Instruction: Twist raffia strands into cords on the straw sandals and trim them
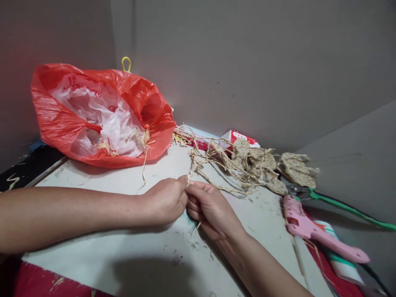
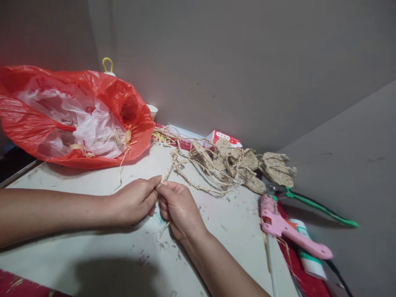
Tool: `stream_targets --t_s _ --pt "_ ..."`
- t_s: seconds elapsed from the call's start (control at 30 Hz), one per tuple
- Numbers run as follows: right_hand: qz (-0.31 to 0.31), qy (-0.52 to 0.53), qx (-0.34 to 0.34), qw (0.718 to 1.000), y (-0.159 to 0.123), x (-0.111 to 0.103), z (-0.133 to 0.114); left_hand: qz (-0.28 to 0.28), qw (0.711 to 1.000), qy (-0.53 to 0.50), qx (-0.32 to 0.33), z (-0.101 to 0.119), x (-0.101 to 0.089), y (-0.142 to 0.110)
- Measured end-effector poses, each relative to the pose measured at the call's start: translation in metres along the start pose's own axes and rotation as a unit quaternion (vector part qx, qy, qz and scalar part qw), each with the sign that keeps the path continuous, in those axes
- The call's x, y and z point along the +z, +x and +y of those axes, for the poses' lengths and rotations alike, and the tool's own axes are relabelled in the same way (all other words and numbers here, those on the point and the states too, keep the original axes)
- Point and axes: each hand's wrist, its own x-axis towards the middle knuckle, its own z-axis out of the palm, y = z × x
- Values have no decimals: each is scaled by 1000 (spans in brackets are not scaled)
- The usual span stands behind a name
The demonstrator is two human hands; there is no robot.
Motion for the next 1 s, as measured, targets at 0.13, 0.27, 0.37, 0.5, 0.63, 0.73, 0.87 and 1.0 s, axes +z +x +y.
stream_targets --t_s 0.13,0.27,0.37,0.5,0.63,0.73,0.87,1.0 --pt "-15 7 6 1000 1 -2 -2 -15 1000 23 -7 6 -13 1" --pt "-50 11 7 999 2 -7 -7 -93 994 46 -27 11 -48 12" --pt "-67 -1 7 998 3 -10 -9 29 999 17 -19 7 -60 24" --pt "-79 -23 7 997 5 -13 -10 -74 967 -230 -84 -3 -43 32" --pt "-105 -49 14 993 5 -16 -13 -158 911 -349 -149 -8 -28 28" --pt "-110 -66 24 991 5 -18 -16 -153 929 -310 -130 -8 -31 25" --pt "-112 -107 42 987 5 -24 -19 -177 933 -295 -109 -9 -37 26" --pt "-111 -146 39 982 7 -28 -20 -210 930 -287 -91 -12 -38 30"
